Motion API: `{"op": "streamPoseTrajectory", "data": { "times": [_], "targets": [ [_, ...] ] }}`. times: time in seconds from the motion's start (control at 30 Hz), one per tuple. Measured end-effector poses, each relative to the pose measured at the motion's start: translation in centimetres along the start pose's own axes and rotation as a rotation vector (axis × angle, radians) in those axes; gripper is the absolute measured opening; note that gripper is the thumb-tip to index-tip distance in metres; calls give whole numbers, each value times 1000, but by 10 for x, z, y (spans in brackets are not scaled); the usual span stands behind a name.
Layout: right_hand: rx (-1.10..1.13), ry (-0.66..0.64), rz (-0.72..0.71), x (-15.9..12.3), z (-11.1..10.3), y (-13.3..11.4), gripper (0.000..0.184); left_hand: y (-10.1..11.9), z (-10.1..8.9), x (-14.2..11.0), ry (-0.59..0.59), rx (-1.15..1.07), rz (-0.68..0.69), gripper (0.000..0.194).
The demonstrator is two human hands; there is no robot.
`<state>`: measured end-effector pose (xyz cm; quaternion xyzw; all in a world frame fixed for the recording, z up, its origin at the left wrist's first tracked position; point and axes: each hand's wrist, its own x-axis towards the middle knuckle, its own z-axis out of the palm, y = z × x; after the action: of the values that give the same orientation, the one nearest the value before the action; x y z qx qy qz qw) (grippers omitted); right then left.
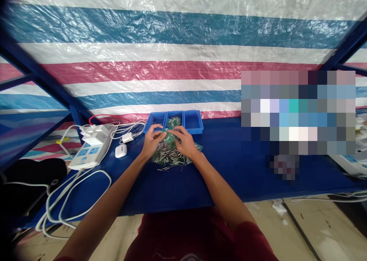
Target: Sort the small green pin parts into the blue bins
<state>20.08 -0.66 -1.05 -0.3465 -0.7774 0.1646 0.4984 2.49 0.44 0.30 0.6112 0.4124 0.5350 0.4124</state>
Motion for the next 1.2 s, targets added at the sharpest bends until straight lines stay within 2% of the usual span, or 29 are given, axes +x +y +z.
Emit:
{"op": "streamPoseTrajectory", "data": {
  "times": [0.1,0.23,0.33,0.47,0.6,0.8,0.97,1.07,1.2],
  "targets": [
    [-54,53,45,1,1,2,19,4,0,0,-37,34,48,39],
    [-80,49,107,2,-2,-1,21,4,-2,-1,-82,92,146,53],
    [-86,-7,154,2,-2,-2,25,-3,-3,-2,-72,130,108,45],
    [-60,-9,166,1,0,-1,29,-11,-3,-1,-20,195,120,34],
    [4,-11,199,0,1,1,31,-10,-4,0,7,234,136,29],
    [41,-15,241,0,1,0,33,-5,-2,-2,27,105,58,32],
    [84,-32,168,1,-4,-4,41,-2,1,-1,-64,-28,42,46],
    [84,-23,110,1,-5,-4,42,-3,0,0,-93,-65,3,48],
    [13,29,86,1,-4,-3,29,-3,-1,0,-72,-50,-33,41]
  ]
}}
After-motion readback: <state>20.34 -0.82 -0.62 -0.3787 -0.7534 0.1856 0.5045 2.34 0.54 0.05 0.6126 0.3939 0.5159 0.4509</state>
